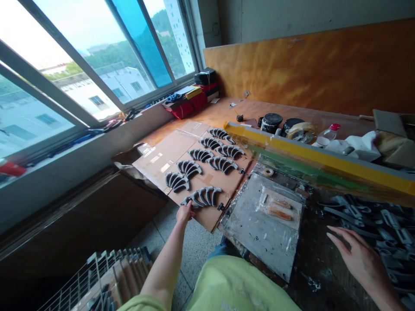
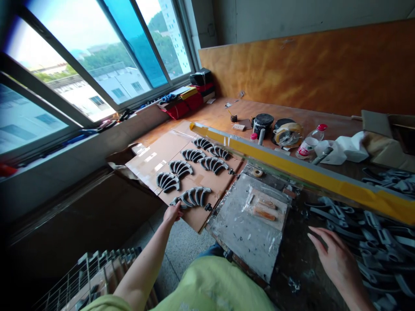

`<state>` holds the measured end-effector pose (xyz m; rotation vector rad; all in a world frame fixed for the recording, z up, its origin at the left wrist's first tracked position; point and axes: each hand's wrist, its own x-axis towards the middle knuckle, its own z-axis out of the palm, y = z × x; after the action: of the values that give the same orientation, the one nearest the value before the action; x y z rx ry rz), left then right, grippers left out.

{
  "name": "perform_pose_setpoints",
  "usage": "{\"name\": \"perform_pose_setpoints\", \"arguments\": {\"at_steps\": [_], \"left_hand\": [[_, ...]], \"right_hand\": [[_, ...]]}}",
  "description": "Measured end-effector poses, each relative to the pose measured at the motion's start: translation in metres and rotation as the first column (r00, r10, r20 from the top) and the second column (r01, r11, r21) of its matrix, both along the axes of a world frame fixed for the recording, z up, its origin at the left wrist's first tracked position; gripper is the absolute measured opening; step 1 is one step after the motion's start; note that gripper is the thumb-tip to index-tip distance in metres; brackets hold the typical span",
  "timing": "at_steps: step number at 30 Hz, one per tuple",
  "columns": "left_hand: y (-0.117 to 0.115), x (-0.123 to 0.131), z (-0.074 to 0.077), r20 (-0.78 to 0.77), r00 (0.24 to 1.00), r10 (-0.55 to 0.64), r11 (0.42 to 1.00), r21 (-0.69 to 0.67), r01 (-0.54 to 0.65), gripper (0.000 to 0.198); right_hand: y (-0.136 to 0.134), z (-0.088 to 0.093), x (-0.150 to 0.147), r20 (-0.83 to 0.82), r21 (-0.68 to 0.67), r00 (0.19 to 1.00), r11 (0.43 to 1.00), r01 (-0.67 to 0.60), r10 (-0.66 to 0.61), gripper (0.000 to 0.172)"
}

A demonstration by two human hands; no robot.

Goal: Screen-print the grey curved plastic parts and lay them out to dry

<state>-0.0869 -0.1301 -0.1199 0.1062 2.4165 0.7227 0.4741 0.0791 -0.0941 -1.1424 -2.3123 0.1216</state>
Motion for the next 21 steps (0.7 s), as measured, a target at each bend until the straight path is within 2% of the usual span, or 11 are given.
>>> {"name": "perform_pose_setpoints", "arguments": {"at_steps": [2,5,8,11,14,16,19,21], "left_hand": [[0.003,0.005,0.007,-0.089,0.996,0.005,0.998,-0.062,-0.010,0.049],[0.007,0.031,0.011,-0.298,0.955,0.004,0.991,-0.129,-0.045,0.055],[0.019,0.068,0.006,-0.449,0.889,-0.090,0.989,-0.142,0.028,0.060],[0.042,0.092,-0.005,-0.481,0.857,-0.184,0.978,-0.174,0.113,0.067],[0.067,0.095,-0.014,-0.475,0.853,-0.218,0.968,-0.218,0.127,0.074],[0.077,0.091,-0.017,-0.476,0.850,-0.225,0.963,-0.244,0.118,0.069],[0.079,0.088,-0.015,-0.494,0.833,-0.249,0.954,-0.272,0.123,0.060],[0.073,0.090,-0.011,-0.507,0.809,-0.295,0.945,-0.278,0.170,0.056]], "right_hand": [[0.001,0.001,0.000,0.014,-0.020,1.000,1.000,-0.014,0.015,0.054],[0.000,0.002,0.002,0.014,-0.049,1.000,0.999,-0.009,0.010,0.055],[-0.002,0.000,0.004,0.002,-0.064,1.000,0.998,0.014,-0.014,0.057],[-0.002,-0.002,0.005,0.005,-0.070,1.000,0.997,0.022,-0.022,0.057],[-0.002,-0.002,0.004,0.005,-0.075,1.000,0.997,0.014,-0.014,0.057],[-0.002,-0.002,0.003,-0.003,-0.073,1.000,0.997,0.004,-0.004,0.056],[-0.005,-0.003,0.006,-0.013,-0.053,1.000,0.999,-0.002,0.002,0.052],[-0.008,-0.006,0.009,-0.016,-0.047,1.000,0.999,0.001,-0.002,0.050]]}}
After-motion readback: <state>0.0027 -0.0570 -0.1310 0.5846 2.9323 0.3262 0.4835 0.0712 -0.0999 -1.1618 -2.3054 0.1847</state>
